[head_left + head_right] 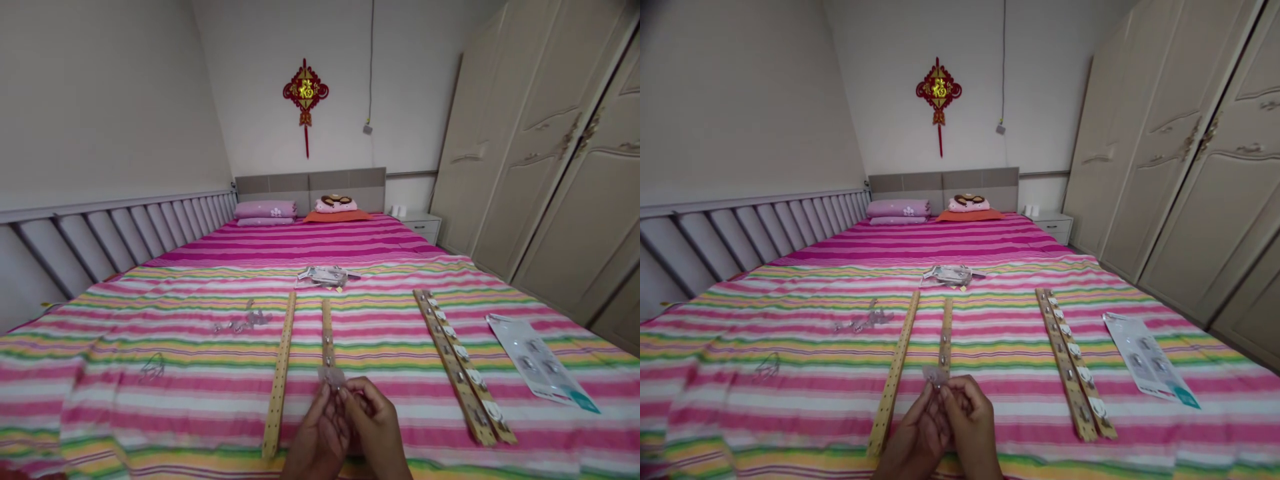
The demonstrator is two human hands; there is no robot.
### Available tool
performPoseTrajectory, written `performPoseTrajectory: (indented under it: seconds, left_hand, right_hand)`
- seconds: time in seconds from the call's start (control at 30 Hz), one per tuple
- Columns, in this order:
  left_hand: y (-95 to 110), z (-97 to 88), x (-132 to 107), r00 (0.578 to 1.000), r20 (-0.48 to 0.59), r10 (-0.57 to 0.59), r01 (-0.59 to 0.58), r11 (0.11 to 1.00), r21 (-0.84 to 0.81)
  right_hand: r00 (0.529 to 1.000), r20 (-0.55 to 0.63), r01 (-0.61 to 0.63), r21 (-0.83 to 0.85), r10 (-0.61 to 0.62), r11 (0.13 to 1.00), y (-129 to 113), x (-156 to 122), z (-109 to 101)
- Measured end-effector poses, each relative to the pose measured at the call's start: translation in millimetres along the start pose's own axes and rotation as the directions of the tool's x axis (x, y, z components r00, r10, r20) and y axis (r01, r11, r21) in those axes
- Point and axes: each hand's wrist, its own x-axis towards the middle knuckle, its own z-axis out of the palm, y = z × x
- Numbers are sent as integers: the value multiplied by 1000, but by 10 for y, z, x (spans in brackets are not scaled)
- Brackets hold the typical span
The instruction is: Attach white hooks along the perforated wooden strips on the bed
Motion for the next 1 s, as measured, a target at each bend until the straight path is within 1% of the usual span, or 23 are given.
performPoseTrajectory:
  seconds: [0.03,0.1,0.13,0.17,0.2,0.23,0.27,0.3,0.33,0.37,0.4,0.43,0.47,0.5,0.53,0.57,0.67,0.73,0.77,0.87,0.93,1.0]
  left_hand:
    - [-8,-16,5,1000,23,-7,6,999,44]
    - [-2,-44,1,998,62,-2,-9,983,184]
    - [16,-50,-9,997,61,36,-51,961,271]
    - [47,-49,-23,993,51,108,-119,922,367]
    - [91,-41,-40,976,42,212,-207,860,467]
    - [145,-25,-57,943,47,330,-298,772,561]
    - [207,-1,-73,898,71,435,-375,669,641]
    - [271,28,-86,849,115,515,-436,563,702]
    - [334,60,-95,806,175,566,-485,461,743]
    - [392,94,-100,772,239,589,-520,369,770]
    - [441,126,-99,748,303,591,-546,288,787]
    - [480,154,-94,733,360,577,-562,217,798]
    - [508,176,-84,728,404,555,-570,161,806]
    - [527,190,-68,730,433,529,-572,126,811]
    - [539,197,-46,742,446,501,-569,117,814]
    - [545,196,-18,757,445,478,-563,134,815]
    - [558,170,103,811,394,433,-533,265,804]
    - [583,156,216,844,344,411,-493,342,800]
    - [603,155,282,857,317,406,-470,364,804]
    - [692,179,509,884,261,389,-414,391,822]
    - [763,210,676,890,248,383,-401,396,826]
    - [831,249,848,891,246,381,-396,391,831]
  right_hand:
    - [996,-6,93,-70,-94,993,-38,-2,-22]
    - [961,36,275,-220,-274,936,-119,4,-76]
    - [939,76,342,-277,-334,898,-157,14,-106]
    - [921,119,388,-316,-370,866,-188,27,-135]
    - [908,156,418,-342,-388,841,-213,45,-162]
    - [900,187,436,-359,-395,825,-231,66,-184]
    - [895,210,445,-369,-394,816,-244,89,-200]
    - [892,231,450,-375,-388,811,-255,113,-210]
    - [891,253,449,-378,-376,810,-264,137,-214]
    - [893,273,443,-380,-359,812,-273,162,-212]
    - [896,288,431,-380,-338,818,-282,189,-207]
    - [902,294,415,-379,-317,828,-287,218,-201]
    - [909,294,393,-373,-294,841,-287,251,-197]
    - [920,287,363,-363,-268,858,-280,287,-194]
    - [933,272,325,-348,-237,879,-264,327,-195]
    - [946,255,279,-326,-200,903,-239,371,-198]
    - [978,190,130,-240,-84,962,-128,515,-210]
    - [988,143,77,-190,-50,979,-47,619,-206]
    - [991,128,65,-175,-42,983,-9,673,-199]
    - [993,120,17,-144,1,989,92,853,-157]
    - [993,116,-17,-117,31,993,154,992,-119]
    - [995,96,-23,-86,31,996,217,1147,-79]
